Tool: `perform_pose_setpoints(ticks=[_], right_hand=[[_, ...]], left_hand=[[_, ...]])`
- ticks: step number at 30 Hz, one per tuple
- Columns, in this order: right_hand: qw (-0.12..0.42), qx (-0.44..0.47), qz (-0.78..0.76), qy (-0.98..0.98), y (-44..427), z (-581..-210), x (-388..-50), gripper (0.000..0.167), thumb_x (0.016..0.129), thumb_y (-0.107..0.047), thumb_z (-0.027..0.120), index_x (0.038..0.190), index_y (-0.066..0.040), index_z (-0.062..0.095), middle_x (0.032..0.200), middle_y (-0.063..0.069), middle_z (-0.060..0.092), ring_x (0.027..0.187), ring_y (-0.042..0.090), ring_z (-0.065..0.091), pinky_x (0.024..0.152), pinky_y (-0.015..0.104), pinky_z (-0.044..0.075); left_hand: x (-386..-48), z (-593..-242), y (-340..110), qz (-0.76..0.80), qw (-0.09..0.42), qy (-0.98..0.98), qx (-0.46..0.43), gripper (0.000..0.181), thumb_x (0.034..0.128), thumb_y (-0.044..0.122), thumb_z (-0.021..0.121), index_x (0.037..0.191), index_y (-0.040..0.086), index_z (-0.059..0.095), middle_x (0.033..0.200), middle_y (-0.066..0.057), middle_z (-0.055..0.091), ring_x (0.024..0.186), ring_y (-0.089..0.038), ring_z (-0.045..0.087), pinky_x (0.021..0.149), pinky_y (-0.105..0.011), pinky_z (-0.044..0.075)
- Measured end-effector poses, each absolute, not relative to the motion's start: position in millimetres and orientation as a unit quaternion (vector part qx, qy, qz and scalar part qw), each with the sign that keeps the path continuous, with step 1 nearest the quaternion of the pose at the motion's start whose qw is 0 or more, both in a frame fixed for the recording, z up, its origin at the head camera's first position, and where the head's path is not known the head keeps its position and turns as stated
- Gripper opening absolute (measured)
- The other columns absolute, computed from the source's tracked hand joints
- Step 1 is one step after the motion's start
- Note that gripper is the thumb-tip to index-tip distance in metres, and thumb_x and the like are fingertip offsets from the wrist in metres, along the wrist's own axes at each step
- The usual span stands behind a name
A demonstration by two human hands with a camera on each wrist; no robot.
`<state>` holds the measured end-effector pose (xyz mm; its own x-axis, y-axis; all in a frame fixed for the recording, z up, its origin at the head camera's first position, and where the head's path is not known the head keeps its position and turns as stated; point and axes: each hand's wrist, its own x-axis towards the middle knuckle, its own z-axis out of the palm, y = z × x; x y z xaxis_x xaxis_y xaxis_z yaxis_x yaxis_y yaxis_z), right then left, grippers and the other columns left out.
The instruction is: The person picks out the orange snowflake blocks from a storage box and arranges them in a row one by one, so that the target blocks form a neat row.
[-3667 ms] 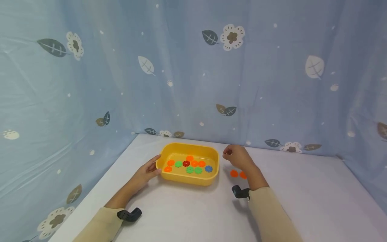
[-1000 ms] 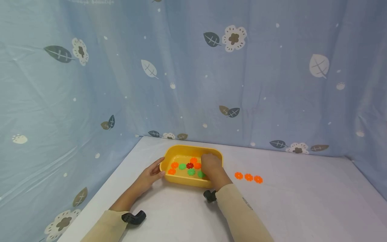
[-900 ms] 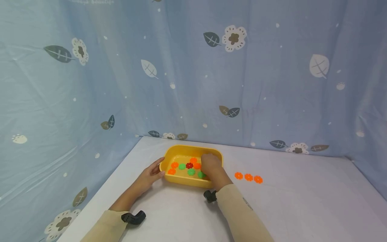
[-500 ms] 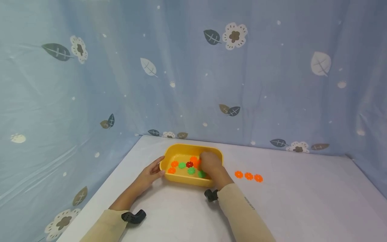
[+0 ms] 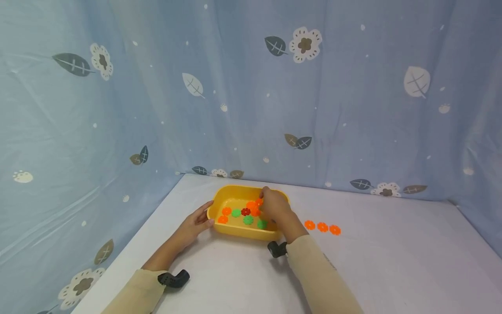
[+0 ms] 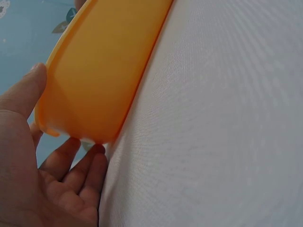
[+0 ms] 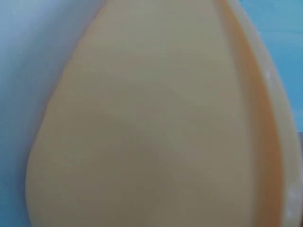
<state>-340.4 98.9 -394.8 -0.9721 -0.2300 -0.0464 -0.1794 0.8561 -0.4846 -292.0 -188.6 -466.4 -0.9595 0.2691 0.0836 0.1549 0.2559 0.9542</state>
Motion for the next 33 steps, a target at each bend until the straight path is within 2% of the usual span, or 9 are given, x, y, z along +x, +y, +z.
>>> perform_pose_setpoints(ticks=[4,8,10,13,19,23,30,33], right_hand=[[0.057,-0.106,-0.305,0.945,105,-391,-338,0.029,0.085,-0.011,0.076,0.108,-0.004,0.059,0.081,0.002,0.061,0.063,0.022,0.063,0.058,0.028,0.052],[0.062,-0.123,-0.348,0.927,111,-387,-335,0.021,0.086,-0.007,0.074,0.102,-0.002,0.062,0.081,0.004,0.064,0.062,0.029,0.067,0.053,0.028,0.053],[0.066,-0.124,-0.364,0.921,114,-385,-335,0.018,0.087,-0.006,0.073,0.102,-0.002,0.063,0.084,0.006,0.064,0.065,0.032,0.066,0.053,0.028,0.053],[0.067,-0.124,-0.375,0.916,119,-383,-335,0.021,0.090,-0.006,0.070,0.109,-0.002,0.064,0.089,0.008,0.065,0.067,0.033,0.065,0.056,0.028,0.054],[0.059,-0.127,-0.368,0.919,131,-380,-336,0.029,0.097,-0.008,0.058,0.125,-0.003,0.060,0.097,0.014,0.067,0.061,0.025,0.059,0.056,0.028,0.052],[0.048,-0.129,-0.366,0.920,139,-380,-336,0.029,0.097,-0.008,0.058,0.126,-0.006,0.062,0.096,0.013,0.067,0.061,0.021,0.056,0.056,0.029,0.050],[0.043,-0.122,-0.359,0.924,157,-373,-333,0.029,0.098,-0.011,0.057,0.127,-0.007,0.062,0.099,0.008,0.067,0.086,0.028,0.062,0.068,0.031,0.054],[0.045,-0.116,-0.358,0.925,166,-369,-333,0.030,0.099,-0.012,0.057,0.128,-0.007,0.061,0.100,0.008,0.067,0.080,0.027,0.061,0.066,0.032,0.053]], left_hand=[[-292,-466,-188,0.586,0.044,0.799,0.130,0.066,0.0955,0.024,0.065,0.153,0.024,0.033,0.152,-0.009,0.037,0.135,-0.025,0.042,0.106,-0.041,0.039],[-292,-466,-188,0.586,0.042,0.800,0.123,0.066,0.0948,0.025,0.066,0.153,0.025,0.034,0.153,-0.008,0.035,0.135,-0.028,0.040,0.107,-0.045,0.037],[-291,-467,-189,0.588,0.042,0.799,0.118,0.066,0.0941,0.025,0.067,0.152,0.027,0.035,0.155,-0.007,0.033,0.136,-0.030,0.038,0.107,-0.047,0.035],[-291,-466,-188,0.589,0.043,0.799,0.114,0.066,0.0938,0.026,0.067,0.152,0.027,0.035,0.155,-0.007,0.032,0.136,-0.032,0.038,0.108,-0.049,0.035],[-292,-465,-187,0.591,0.044,0.797,0.120,0.066,0.0949,0.024,0.066,0.153,0.026,0.034,0.151,-0.009,0.039,0.133,-0.025,0.043,0.105,-0.043,0.040],[-292,-465,-187,0.588,0.044,0.800,0.112,0.065,0.0947,0.024,0.066,0.152,0.028,0.035,0.151,-0.006,0.040,0.133,-0.023,0.044,0.106,-0.042,0.039],[-291,-464,-186,0.585,0.044,0.800,0.122,0.065,0.0957,0.023,0.065,0.153,0.024,0.034,0.152,-0.009,0.037,0.135,-0.025,0.041,0.105,-0.042,0.039],[-292,-465,-187,0.582,0.044,0.803,0.125,0.065,0.0962,0.023,0.064,0.153,0.024,0.032,0.152,-0.009,0.038,0.135,-0.026,0.041,0.106,-0.043,0.038]])
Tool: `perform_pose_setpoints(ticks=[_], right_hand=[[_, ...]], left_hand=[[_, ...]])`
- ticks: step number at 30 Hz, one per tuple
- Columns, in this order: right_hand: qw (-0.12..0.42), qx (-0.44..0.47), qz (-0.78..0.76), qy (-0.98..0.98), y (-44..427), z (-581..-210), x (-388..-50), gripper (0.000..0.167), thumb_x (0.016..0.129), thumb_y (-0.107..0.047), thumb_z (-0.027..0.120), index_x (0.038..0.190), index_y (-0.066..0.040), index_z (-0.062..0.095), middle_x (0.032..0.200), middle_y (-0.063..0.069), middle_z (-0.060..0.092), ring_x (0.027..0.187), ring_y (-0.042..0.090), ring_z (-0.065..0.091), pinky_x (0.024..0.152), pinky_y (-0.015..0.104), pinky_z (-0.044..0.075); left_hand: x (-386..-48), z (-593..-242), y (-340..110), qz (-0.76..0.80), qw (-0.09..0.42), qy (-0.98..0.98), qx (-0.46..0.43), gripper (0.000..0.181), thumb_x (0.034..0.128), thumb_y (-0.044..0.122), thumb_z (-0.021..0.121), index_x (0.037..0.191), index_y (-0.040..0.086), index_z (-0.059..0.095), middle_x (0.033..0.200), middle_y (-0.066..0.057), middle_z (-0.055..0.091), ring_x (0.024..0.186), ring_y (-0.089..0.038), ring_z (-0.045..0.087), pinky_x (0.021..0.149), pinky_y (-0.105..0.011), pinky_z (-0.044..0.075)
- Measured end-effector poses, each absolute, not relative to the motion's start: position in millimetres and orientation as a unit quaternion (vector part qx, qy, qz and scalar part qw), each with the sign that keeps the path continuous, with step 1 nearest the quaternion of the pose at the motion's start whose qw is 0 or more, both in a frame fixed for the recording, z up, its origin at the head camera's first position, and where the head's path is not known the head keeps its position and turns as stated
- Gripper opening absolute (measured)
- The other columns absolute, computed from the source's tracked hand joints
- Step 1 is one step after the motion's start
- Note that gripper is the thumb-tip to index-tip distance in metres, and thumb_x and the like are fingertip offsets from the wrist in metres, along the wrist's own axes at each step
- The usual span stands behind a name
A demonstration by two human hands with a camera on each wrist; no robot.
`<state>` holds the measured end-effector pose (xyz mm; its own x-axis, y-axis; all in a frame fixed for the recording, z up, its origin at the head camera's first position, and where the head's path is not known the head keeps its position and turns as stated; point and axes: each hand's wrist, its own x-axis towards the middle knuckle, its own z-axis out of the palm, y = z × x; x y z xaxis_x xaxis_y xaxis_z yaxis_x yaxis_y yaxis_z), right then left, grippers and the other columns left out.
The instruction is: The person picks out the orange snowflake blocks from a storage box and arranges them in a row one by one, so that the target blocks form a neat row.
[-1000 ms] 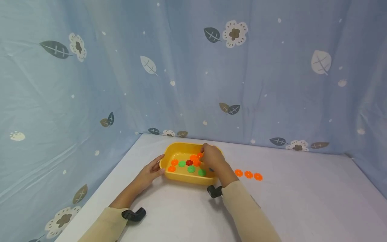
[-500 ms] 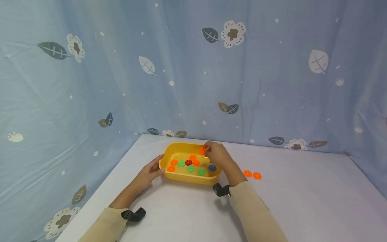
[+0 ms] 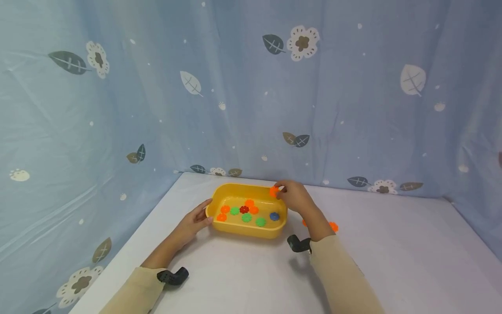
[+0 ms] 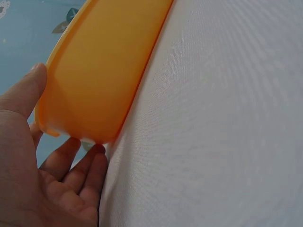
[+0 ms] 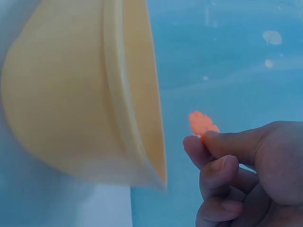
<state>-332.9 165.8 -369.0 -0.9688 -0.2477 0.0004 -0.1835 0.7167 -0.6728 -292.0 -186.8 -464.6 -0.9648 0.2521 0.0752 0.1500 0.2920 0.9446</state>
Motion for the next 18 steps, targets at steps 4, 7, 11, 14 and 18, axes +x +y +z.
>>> perform_pose_setpoints(ticks=[4,7,11,14,18], right_hand=[[0.049,-0.106,-0.361,0.925,178,-366,-332,0.031,0.097,-0.013,0.060,0.127,-0.006,0.060,0.097,0.009,0.067,0.067,0.024,0.057,0.059,0.031,0.051],[0.051,-0.100,-0.364,0.925,188,-368,-330,0.031,0.096,-0.012,0.060,0.126,-0.004,0.060,0.094,0.009,0.068,0.066,0.024,0.056,0.058,0.031,0.050],[0.049,-0.091,-0.356,0.929,202,-373,-327,0.032,0.096,-0.011,0.059,0.127,-0.003,0.060,0.092,0.008,0.068,0.067,0.024,0.056,0.060,0.031,0.050],[0.055,-0.086,-0.347,0.932,212,-377,-324,0.032,0.096,-0.012,0.059,0.127,-0.004,0.061,0.095,0.011,0.068,0.070,0.027,0.058,0.061,0.031,0.051],[0.064,-0.085,-0.337,0.935,226,-382,-320,0.033,0.096,-0.012,0.060,0.128,-0.005,0.061,0.100,0.014,0.068,0.077,0.030,0.060,0.063,0.031,0.052]], left_hand=[[-293,-462,-189,0.577,0.050,0.805,0.128,0.066,0.0971,0.022,0.063,0.154,0.021,0.030,0.152,-0.012,0.036,0.136,-0.028,0.039,0.108,-0.045,0.035],[-291,-458,-188,0.576,0.061,0.805,0.130,0.068,0.0974,0.024,0.062,0.155,0.016,0.027,0.153,-0.015,0.033,0.137,-0.030,0.037,0.109,-0.046,0.033],[-287,-452,-186,0.576,0.064,0.805,0.128,0.070,0.0971,0.025,0.063,0.155,0.014,0.026,0.153,-0.017,0.033,0.137,-0.032,0.037,0.109,-0.046,0.033],[-288,-454,-186,0.577,0.057,0.806,0.121,0.067,0.0969,0.023,0.063,0.155,0.018,0.029,0.153,-0.014,0.035,0.136,-0.029,0.039,0.108,-0.045,0.035],[-293,-463,-187,0.577,0.051,0.807,0.118,0.065,0.0968,0.022,0.063,0.154,0.022,0.031,0.153,-0.011,0.036,0.136,-0.027,0.040,0.107,-0.043,0.036]])
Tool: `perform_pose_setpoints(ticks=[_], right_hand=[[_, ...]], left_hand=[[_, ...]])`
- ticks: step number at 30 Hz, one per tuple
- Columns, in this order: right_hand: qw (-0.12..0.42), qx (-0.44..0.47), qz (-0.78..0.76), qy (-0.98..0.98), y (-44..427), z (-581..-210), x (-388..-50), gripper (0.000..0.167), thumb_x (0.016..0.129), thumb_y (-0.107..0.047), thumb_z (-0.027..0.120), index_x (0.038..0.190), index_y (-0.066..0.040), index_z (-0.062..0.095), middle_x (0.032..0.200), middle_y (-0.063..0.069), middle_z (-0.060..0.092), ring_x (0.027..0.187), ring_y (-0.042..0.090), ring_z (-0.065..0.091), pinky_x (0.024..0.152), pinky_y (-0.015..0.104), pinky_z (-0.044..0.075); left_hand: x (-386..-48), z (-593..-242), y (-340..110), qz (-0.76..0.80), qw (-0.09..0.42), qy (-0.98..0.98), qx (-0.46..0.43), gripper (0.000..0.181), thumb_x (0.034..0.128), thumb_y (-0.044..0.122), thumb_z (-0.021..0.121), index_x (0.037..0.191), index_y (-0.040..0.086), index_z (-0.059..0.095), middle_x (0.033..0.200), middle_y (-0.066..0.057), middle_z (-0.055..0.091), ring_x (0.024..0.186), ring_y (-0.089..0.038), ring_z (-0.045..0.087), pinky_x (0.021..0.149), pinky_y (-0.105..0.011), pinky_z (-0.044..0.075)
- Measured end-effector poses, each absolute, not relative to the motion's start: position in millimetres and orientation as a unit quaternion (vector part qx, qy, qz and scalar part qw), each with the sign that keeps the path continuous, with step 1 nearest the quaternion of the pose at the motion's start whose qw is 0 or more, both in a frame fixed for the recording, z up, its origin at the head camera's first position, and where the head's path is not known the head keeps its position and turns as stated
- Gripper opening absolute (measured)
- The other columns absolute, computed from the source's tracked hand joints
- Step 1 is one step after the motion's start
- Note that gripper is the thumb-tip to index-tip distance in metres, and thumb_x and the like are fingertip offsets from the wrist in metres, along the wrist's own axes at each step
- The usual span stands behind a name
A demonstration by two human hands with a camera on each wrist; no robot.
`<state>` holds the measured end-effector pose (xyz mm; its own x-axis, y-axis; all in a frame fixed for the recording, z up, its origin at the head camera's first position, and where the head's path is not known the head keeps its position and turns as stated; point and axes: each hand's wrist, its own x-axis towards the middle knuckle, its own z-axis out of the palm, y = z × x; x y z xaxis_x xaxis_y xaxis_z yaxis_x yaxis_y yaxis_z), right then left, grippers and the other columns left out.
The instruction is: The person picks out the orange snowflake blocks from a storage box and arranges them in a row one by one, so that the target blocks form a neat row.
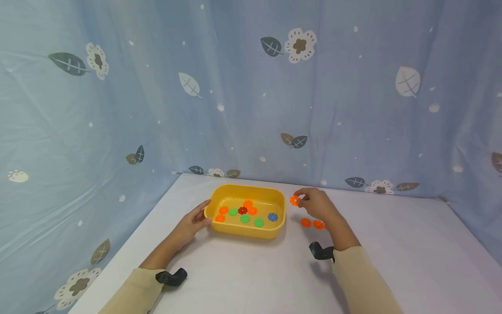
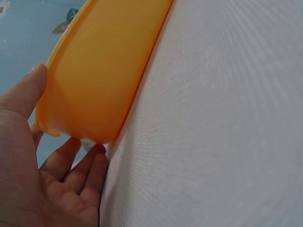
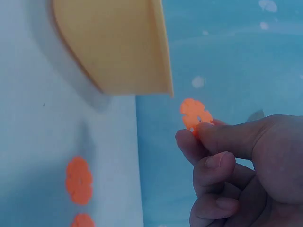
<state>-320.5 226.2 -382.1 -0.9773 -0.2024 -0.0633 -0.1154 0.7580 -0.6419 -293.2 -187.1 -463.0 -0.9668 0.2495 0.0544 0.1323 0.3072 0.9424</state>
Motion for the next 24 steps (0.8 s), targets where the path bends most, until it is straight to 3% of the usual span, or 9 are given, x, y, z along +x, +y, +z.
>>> perform_pose_setpoints(ticks=[8,15,24], right_hand=[[0.062,-0.084,-0.331,0.938,245,-391,-316,0.033,0.096,-0.011,0.060,0.128,-0.005,0.061,0.098,0.014,0.069,0.074,0.028,0.059,0.063,0.032,0.051],[0.063,-0.064,-0.333,0.939,264,-401,-310,0.034,0.095,-0.011,0.059,0.129,-0.004,0.061,0.099,0.013,0.068,0.076,0.027,0.059,0.061,0.032,0.051],[0.060,-0.042,-0.339,0.938,287,-410,-300,0.036,0.095,-0.011,0.059,0.129,-0.001,0.060,0.100,0.013,0.067,0.066,0.023,0.055,0.057,0.032,0.046]], left_hand=[[-296,-465,-188,0.580,0.064,0.801,0.131,0.070,0.0969,0.022,0.063,0.155,0.014,0.026,0.153,-0.018,0.031,0.137,-0.033,0.037,0.108,-0.047,0.034],[-295,-467,-188,0.580,0.047,0.804,0.123,0.066,0.0957,0.024,0.065,0.154,0.024,0.032,0.152,-0.010,0.038,0.135,-0.026,0.042,0.106,-0.042,0.038],[-293,-467,-188,0.585,0.038,0.800,0.129,0.066,0.0952,0.024,0.065,0.153,0.024,0.034,0.151,-0.011,0.038,0.134,-0.026,0.042,0.104,-0.042,0.040]])
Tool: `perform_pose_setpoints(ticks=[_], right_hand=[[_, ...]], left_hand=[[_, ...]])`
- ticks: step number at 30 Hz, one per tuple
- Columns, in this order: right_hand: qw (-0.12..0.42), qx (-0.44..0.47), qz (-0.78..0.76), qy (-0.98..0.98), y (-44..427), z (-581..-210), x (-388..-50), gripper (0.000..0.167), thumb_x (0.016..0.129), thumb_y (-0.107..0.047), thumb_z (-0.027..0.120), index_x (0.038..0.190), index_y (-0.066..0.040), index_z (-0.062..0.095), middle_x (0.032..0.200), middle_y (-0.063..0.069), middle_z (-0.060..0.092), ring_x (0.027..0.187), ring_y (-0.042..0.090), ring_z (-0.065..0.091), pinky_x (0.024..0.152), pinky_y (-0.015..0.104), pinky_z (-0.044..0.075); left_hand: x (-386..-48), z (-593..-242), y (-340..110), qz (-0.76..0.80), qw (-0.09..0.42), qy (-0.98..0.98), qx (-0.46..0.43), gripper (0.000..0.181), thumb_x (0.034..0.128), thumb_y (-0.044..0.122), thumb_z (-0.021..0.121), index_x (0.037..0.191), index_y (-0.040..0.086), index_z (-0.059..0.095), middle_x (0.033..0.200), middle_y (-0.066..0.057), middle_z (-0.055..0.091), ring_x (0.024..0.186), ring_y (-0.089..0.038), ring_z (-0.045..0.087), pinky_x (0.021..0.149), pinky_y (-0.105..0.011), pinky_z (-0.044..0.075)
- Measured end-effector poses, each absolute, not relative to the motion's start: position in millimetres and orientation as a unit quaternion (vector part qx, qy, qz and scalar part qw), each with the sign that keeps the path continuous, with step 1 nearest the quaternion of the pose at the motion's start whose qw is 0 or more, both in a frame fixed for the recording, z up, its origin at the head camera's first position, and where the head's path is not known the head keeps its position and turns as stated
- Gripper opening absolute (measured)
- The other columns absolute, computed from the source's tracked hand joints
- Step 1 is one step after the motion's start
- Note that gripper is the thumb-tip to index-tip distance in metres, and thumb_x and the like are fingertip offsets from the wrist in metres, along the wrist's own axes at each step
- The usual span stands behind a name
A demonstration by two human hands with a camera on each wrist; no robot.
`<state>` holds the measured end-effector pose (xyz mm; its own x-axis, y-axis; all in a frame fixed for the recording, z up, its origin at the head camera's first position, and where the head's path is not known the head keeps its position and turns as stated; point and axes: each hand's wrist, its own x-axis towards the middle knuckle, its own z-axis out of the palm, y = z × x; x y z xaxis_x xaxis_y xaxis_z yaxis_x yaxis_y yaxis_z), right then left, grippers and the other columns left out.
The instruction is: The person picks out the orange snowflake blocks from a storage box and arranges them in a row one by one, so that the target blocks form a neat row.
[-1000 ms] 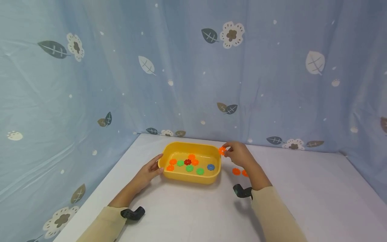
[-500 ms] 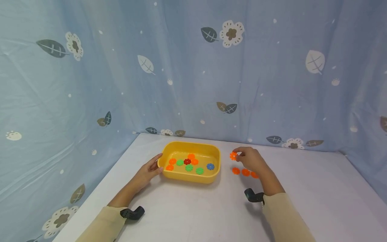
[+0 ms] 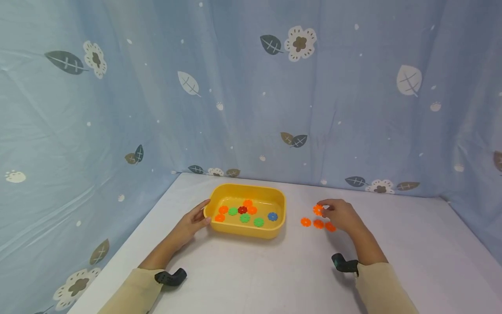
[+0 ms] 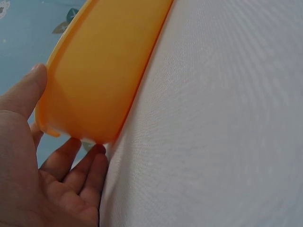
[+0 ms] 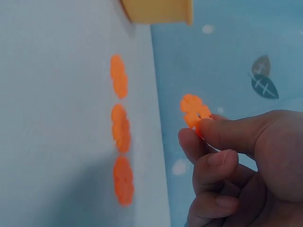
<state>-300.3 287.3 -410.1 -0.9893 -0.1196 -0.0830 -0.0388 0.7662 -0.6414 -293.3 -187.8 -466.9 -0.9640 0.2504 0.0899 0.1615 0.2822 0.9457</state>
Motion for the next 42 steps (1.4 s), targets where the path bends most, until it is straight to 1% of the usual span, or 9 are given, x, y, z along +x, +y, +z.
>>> perform_pose_setpoints(ticks=[6,8,12,13,19,24,29,36,42], right_hand=[[0.058,-0.031,-0.332,0.941,299,-415,-293,0.036,0.094,-0.012,0.057,0.128,0.001,0.060,0.089,0.010,0.065,0.061,0.022,0.052,0.052,0.031,0.041],[0.058,-0.026,-0.330,0.942,303,-417,-292,0.036,0.095,-0.012,0.057,0.128,0.000,0.060,0.083,0.009,0.062,0.059,0.021,0.050,0.051,0.030,0.040],[0.057,-0.021,-0.324,0.944,310,-420,-290,0.036,0.095,-0.012,0.057,0.128,0.001,0.061,0.079,0.008,0.059,0.059,0.021,0.050,0.051,0.031,0.039],[0.058,-0.019,-0.323,0.944,312,-421,-290,0.035,0.095,-0.011,0.058,0.128,0.001,0.061,0.080,0.008,0.060,0.059,0.021,0.050,0.051,0.031,0.040],[0.062,-0.010,-0.314,0.947,324,-425,-286,0.034,0.093,-0.009,0.062,0.125,0.003,0.061,0.085,0.007,0.063,0.062,0.021,0.052,0.055,0.033,0.044],[0.067,-0.001,-0.307,0.949,335,-429,-283,0.031,0.092,-0.006,0.062,0.121,0.004,0.063,0.083,0.007,0.061,0.063,0.021,0.050,0.056,0.032,0.044],[0.073,0.008,-0.310,0.948,339,-430,-281,0.031,0.091,-0.005,0.061,0.121,0.005,0.063,0.081,0.007,0.059,0.064,0.021,0.050,0.056,0.032,0.043],[0.084,0.015,-0.299,0.951,341,-433,-283,0.031,0.093,-0.005,0.059,0.122,0.005,0.062,0.093,0.015,0.062,0.073,0.023,0.054,0.062,0.032,0.049],[0.087,0.017,-0.287,0.954,343,-430,-283,0.032,0.092,-0.007,0.060,0.122,0.005,0.063,0.098,0.019,0.062,0.081,0.026,0.054,0.067,0.038,0.050]], left_hand=[[-294,-465,-187,0.585,0.044,0.801,0.118,0.065,0.0950,0.024,0.066,0.153,0.027,0.035,0.151,-0.008,0.039,0.133,-0.024,0.044,0.104,-0.041,0.041],[-289,-456,-186,0.581,0.048,0.803,0.124,0.066,0.0956,0.024,0.065,0.154,0.022,0.033,0.152,-0.012,0.038,0.134,-0.028,0.043,0.104,-0.041,0.041],[-287,-451,-185,0.579,0.060,0.803,0.128,0.068,0.0968,0.021,0.063,0.155,0.016,0.029,0.153,-0.016,0.034,0.135,-0.032,0.040,0.106,-0.044,0.038],[-286,-451,-186,0.579,0.061,0.803,0.131,0.068,0.0973,0.021,0.062,0.155,0.015,0.028,0.153,-0.018,0.033,0.136,-0.033,0.038,0.106,-0.045,0.037],[-293,-466,-190,0.579,0.049,0.805,0.118,0.067,0.0950,0.024,0.066,0.153,0.024,0.033,0.154,-0.010,0.033,0.136,-0.030,0.039,0.107,-0.045,0.037],[-293,-466,-189,0.582,0.047,0.803,0.123,0.066,0.0945,0.026,0.066,0.153,0.026,0.034,0.151,-0.010,0.039,0.134,-0.027,0.043,0.104,-0.041,0.041],[-295,-466,-188,0.580,0.044,0.805,0.120,0.066,0.0945,0.026,0.066,0.152,0.028,0.035,0.150,-0.009,0.040,0.133,-0.025,0.044,0.104,-0.041,0.040],[-292,-461,-187,0.578,0.055,0.806,0.118,0.067,0.0957,0.023,0.065,0.154,0.022,0.031,0.152,-0.013,0.037,0.135,-0.029,0.041,0.106,-0.044,0.038],[-288,-449,-186,0.575,0.072,0.807,0.117,0.070,0.0964,0.021,0.064,0.155,0.016,0.027,0.153,-0.017,0.033,0.137,-0.032,0.038,0.107,-0.046,0.035]])
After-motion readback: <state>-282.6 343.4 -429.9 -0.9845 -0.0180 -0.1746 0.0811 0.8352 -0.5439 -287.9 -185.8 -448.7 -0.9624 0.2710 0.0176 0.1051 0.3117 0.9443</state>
